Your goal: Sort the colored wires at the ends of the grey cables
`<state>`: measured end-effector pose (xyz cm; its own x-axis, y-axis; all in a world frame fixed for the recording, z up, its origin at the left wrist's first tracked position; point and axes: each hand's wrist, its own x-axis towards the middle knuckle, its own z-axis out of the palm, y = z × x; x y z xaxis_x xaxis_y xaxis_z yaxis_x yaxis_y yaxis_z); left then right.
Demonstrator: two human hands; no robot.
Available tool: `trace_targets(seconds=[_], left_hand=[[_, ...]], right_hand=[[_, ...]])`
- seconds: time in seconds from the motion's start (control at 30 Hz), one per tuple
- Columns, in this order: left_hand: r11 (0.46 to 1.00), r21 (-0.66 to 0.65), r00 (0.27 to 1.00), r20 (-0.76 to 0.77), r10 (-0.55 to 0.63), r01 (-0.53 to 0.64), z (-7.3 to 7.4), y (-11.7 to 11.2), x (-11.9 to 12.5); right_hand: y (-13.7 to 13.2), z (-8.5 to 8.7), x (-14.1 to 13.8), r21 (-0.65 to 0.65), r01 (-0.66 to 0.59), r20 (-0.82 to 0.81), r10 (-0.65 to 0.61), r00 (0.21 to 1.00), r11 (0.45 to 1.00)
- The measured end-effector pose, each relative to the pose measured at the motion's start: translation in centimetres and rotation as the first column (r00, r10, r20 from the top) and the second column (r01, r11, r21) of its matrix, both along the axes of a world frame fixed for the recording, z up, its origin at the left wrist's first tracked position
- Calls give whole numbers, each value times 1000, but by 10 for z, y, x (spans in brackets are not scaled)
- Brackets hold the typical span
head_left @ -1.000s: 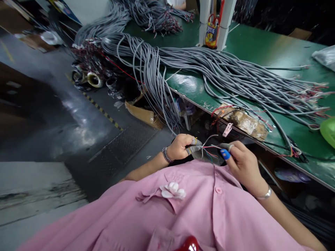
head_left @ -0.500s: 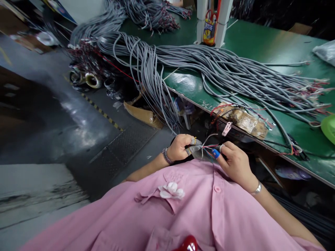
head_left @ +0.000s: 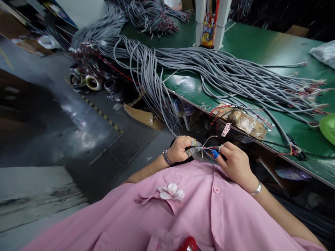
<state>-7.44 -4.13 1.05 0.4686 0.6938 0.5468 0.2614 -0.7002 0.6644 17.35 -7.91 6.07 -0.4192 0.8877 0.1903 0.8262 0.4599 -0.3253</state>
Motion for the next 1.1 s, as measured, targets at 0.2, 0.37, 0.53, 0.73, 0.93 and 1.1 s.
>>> trace_targets(seconds=[0.2,0.37,0.53,0.73,0.93,1.1], left_hand=[[1000,-1,1000,-3,15,-15,2,0,1],[1000,3,1000,-4,18,-18,1,1,1],[1000,4,1000,4,9,-9,-1,1,1],[1000,13,1000,-13,2,-2,-2,2,1],[1000,20,1000,-15,-3,4,1,3,2],[1000,26,1000,-23,3,-2,2,3,1]], right_hand=[[1,-2,1,-3,-9,-12,9,1000,1000],[2,-2,1,-14,-2,1,2,1000,1000],[2,-1,0,-23,2,16,-2,1000,1000],[2,0,-2,-26,-5,9,6,1000,1000],[2,0,-1,-12,0,9,0,1000,1000],[1,-1,2,3,5,14,-5,1000,1000]])
